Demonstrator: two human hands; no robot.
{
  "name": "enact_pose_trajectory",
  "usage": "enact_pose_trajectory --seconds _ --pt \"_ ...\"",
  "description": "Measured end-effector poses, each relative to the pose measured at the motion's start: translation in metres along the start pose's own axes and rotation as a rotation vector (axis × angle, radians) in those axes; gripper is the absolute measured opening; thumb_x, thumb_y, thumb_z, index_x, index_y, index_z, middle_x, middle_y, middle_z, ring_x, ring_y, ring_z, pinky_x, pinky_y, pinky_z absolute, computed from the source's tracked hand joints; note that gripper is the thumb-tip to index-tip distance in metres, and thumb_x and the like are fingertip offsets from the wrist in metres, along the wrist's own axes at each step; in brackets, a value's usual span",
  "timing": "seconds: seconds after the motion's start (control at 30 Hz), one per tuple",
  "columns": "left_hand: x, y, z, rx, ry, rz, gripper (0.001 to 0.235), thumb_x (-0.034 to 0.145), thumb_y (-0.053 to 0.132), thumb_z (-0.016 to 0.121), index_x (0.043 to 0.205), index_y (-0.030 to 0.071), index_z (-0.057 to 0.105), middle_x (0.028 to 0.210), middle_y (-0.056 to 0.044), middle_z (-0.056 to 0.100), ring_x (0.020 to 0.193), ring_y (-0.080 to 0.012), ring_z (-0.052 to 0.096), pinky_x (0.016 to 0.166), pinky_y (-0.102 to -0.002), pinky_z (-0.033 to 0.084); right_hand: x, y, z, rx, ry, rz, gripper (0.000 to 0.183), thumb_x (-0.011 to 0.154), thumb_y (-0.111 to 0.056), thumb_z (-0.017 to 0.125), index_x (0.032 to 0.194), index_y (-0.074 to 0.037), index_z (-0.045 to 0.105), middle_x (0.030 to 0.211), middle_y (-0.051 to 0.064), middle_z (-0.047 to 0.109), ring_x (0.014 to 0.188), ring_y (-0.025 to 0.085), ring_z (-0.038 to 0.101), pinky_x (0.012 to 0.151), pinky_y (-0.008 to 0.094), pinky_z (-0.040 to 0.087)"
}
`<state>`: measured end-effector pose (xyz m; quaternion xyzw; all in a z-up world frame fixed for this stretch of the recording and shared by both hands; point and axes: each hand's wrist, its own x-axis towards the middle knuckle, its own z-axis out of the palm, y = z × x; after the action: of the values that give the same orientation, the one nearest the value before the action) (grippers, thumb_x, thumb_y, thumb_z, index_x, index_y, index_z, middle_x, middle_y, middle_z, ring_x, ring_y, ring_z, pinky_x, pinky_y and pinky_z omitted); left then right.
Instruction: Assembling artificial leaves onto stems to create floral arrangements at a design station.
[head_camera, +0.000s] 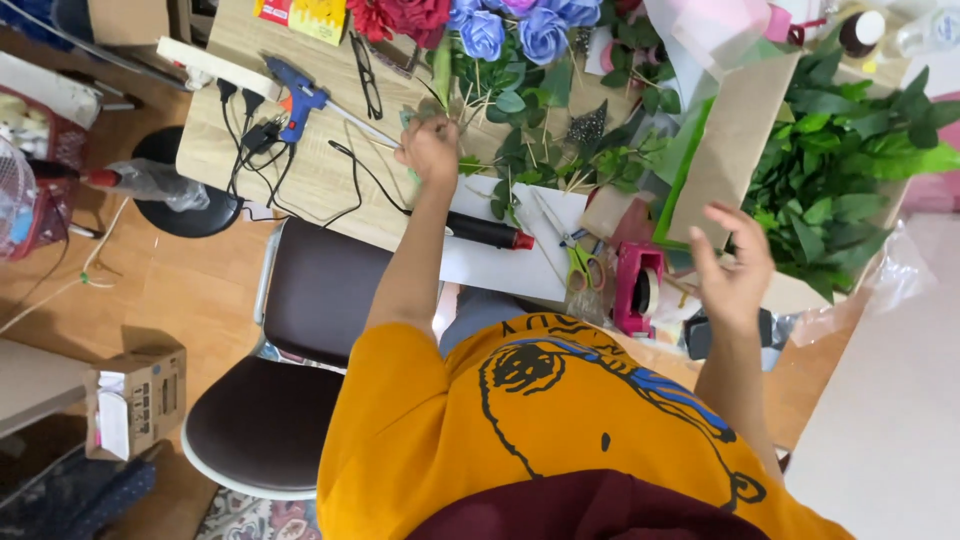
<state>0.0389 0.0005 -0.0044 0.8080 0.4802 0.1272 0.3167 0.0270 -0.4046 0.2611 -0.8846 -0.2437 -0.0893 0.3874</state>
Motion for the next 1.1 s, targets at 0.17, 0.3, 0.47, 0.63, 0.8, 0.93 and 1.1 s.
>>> enact_pose_trajectory --seconds 0.17,0.3,0.47,0.63,0.8,0.93,1.1 --pt "-0.092 0.034 -0.061 -0.471 0.149 0.495 0.008 0.083 0.019 0.077 0.078 0.025 0.076 0.070 0.005 0.064 0.072 -0.0168 0.064 0.075 -0.025 0.044 0.007 -0.025 0.021 0.159 -0.099 -0.023 0.028 0.094 -0.005 0.078 0.122 -0.005 0.072 0.121 0.021 0.070 0.115 0.042 0.066 0.098 0.049 0.048" --pt "-0.183 0.099 -0.113 -0.516 -0.204 0.669 0.006 0.093 0.027 0.070 0.094 0.027 0.076 0.092 0.006 0.065 0.090 -0.0156 0.064 0.086 -0.028 0.035 0.012 -0.044 0.011 0.430 -0.160 0.240 0.053 0.094 -0.011 0.077 0.143 -0.005 0.058 0.115 0.021 0.068 0.091 0.027 0.067 0.088 0.044 0.054" --pt "-0.242 0.156 -0.123 -0.483 -0.353 0.969 0.004 0.091 0.025 0.077 0.092 0.021 0.076 0.090 0.007 0.064 0.090 -0.0136 0.059 0.086 -0.031 0.030 0.011 -0.035 -0.037 0.796 -0.236 0.264 0.058 0.083 0.010 0.077 0.135 0.001 0.053 0.115 0.010 0.065 0.101 0.014 0.065 0.088 0.032 0.056" --pt "-0.271 0.173 -0.079 -0.519 -0.400 1.140 0.006 0.093 0.026 0.075 0.094 0.021 0.076 0.091 0.006 0.062 0.094 -0.0169 0.059 0.086 -0.037 0.031 -0.002 -0.030 -0.092 0.588 -0.140 0.272 0.019 0.088 0.005 0.079 0.104 0.003 0.069 0.087 0.010 0.071 0.086 0.014 0.069 0.076 0.030 0.057" --pt "-0.293 0.198 -0.085 -0.596 -0.432 1.117 0.039 0.090 0.040 0.077 0.123 0.018 0.073 0.104 -0.004 0.067 0.098 -0.0279 0.064 0.088 -0.036 0.046 -0.003 0.016 -0.143 0.545 -0.005 0.287 0.010 0.094 0.007 0.072 0.101 0.005 0.065 0.096 0.021 0.072 0.083 0.018 0.068 0.078 0.031 0.055" --pt "-0.298 0.192 -0.094 -0.470 -0.302 1.004 0.027 0.095 0.031 0.073 0.118 0.016 0.074 0.111 -0.001 0.070 0.102 -0.0191 0.062 0.091 -0.036 0.034 0.034 0.084 -0.172 0.397 0.052 0.111 0.020 0.113 0.011 0.061 0.101 -0.005 0.058 0.100 0.010 0.069 0.086 0.013 0.065 0.081 0.024 0.059" --pt "-0.296 0.153 -0.088 -0.369 -0.155 0.881 0.017 0.097 0.027 0.072 0.111 0.019 0.076 0.109 0.003 0.072 0.101 -0.0153 0.060 0.096 -0.035 0.025 0.109 0.136 -0.134 0.211 0.203 -0.078 0.017 0.108 0.010 0.069 0.097 -0.001 0.064 0.077 0.006 0.059 0.067 0.015 0.051 0.067 0.033 0.041"
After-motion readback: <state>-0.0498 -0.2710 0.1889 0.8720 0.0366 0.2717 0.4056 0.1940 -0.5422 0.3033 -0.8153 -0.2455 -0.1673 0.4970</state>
